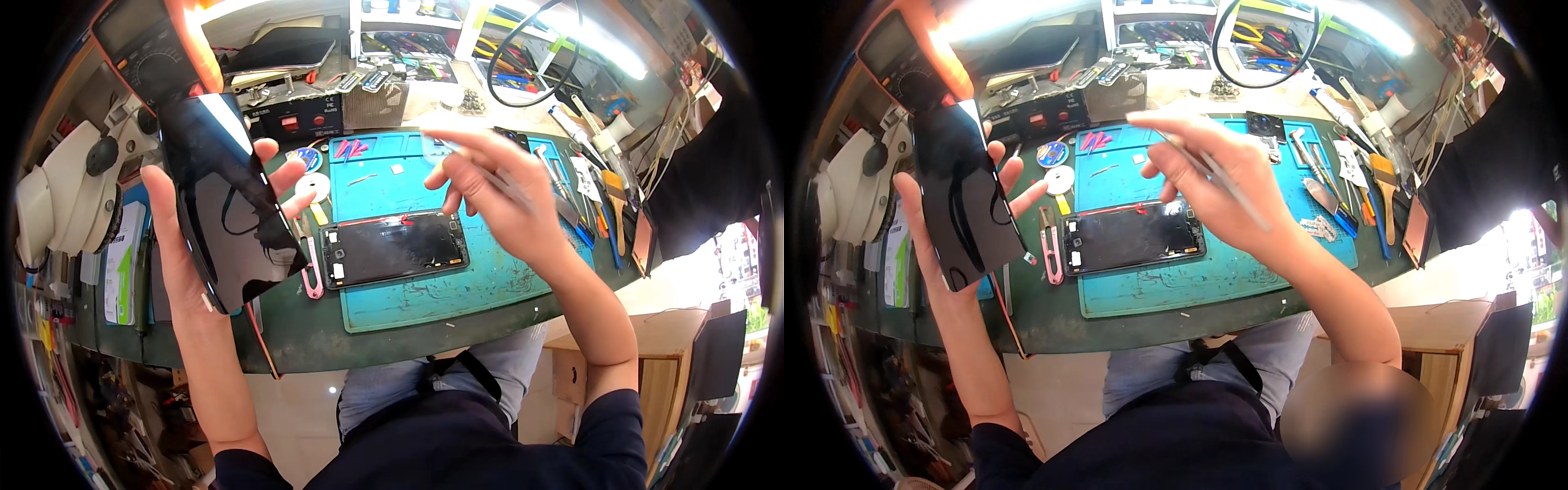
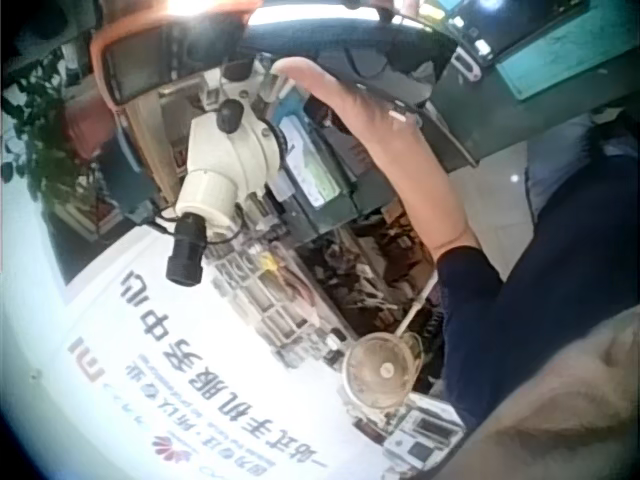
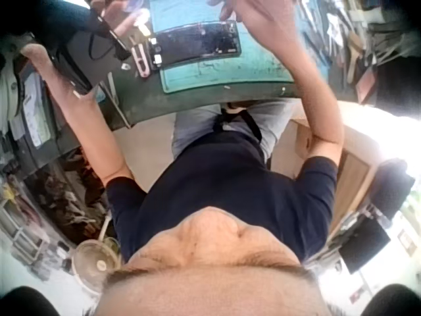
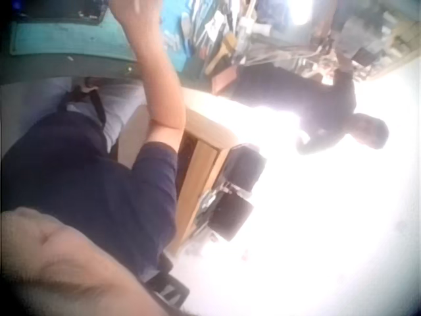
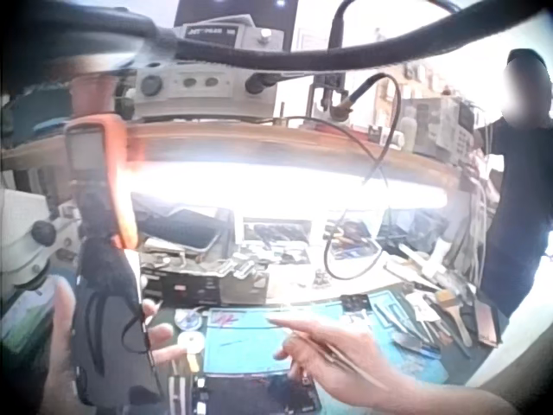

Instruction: The person disassembles a smartphone, removes the back cover, and detaches internal components including the battery and camera module. They then reassemble the device by reconnecting the battery and camera flex cables and placing the back cover back on the phone.

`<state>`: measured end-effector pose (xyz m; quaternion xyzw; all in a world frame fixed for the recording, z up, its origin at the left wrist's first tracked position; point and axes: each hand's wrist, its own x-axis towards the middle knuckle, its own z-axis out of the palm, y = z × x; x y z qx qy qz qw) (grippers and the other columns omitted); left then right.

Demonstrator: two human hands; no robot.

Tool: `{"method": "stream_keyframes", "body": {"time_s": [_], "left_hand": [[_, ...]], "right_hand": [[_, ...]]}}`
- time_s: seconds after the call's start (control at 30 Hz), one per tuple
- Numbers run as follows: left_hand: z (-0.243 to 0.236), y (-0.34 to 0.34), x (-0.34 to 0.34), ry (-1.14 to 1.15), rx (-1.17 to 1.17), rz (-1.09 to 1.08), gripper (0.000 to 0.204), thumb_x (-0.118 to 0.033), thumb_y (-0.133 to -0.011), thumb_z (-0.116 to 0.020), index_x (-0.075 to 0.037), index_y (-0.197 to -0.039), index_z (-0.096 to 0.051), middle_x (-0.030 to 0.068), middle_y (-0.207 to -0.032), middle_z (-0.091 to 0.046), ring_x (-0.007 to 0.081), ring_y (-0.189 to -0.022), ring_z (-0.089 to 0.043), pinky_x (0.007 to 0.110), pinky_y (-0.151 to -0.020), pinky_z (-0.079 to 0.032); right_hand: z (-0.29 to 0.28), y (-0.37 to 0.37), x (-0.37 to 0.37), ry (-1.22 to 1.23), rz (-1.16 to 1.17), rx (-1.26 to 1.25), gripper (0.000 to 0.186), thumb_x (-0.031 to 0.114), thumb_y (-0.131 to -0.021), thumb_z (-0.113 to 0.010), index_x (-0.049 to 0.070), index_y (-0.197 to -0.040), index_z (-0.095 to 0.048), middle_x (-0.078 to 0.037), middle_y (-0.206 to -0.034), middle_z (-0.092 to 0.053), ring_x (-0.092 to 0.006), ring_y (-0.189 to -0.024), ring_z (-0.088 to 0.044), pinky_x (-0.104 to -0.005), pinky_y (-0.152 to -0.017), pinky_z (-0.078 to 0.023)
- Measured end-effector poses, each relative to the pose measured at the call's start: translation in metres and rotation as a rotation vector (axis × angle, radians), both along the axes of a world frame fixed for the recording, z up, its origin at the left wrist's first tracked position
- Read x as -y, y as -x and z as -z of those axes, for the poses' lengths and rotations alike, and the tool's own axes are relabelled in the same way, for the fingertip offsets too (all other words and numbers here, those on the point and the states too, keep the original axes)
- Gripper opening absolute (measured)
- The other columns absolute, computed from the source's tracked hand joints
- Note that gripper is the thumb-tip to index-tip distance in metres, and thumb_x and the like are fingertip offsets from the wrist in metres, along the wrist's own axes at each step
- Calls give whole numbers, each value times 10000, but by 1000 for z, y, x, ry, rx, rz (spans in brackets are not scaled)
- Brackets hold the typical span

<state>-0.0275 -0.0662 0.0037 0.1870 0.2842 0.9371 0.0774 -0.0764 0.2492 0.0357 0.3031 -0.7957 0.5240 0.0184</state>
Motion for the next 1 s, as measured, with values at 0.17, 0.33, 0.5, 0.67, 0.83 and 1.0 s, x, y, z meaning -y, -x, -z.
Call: {"method": "stream_keyframes", "body": {"time_s": [0.17,0.33,0.5,0.67,0.83,1.0], "left_hand": [[1,-4,0,44,9,21,874,-743,-1054,-422,-76,-1618,-435,190,-1523,-592,390,-1390,-607,738,-1252,-271],[4,-3,-2,31,44,-10,865,-744,-1054,-422,-75,-1602,-450,208,-1500,-598,404,-1387,-605,737,-1236,-314],[2,-3,-3,26,29,45,882,-751,-1048,-426,-68,-1606,-438,215,-1487,-602,421,-1391,-596,739,-1236,-322],[0,-5,3,16,20,50,878,-748,-1056,-401,-73,-1616,-427,209,-1514,-587,419,-1399,-590,738,-1246,-300],[6,2,8,10,-58,25,891,-761,-1051,-388,-75,-1619,-425,204,-1553,-558,413,-1407,-583,730,-1251,-295],[7,1,4,21,-38,36,907,-764,-1049,-383,-71,-1634,-404,216,-1576,-531,417,-1397,-588,710,-1238,-336]], "right_hand": [[46,9,2,-441,-52,-440,215,172,-911,-810,151,-1098,-706,-1,-980,-747,-263,-946,-650,-389,-835,-557],[56,13,8,-436,-80,-486,191,151,-878,-811,143,-1028,-693,9,-952,-738,-256,-907,-631,-375,-793,-542],[52,16,24,-324,-117,-576,195,110,-872,-812,134,-1025,-695,-11,-923,-733,-261,-876,-646,-367,-762,-542],[24,6,59,-59,-94,-326,202,58,-910,-814,81,-1074,-699,-56,-906,-735,-204,-799,-670,-355,-731,-546],[14,9,60,242,-17,-155,208,68,-939,-817,64,-1119,-713,-13,-883,-725,-91,-778,-603,-266,-719,-504],[17,-3,-37,-89,307,-536,156,32,-933,-821,35,-1073,-753,-52,-862,-734,-128,-757,-647,-275,-707,-530]]}}
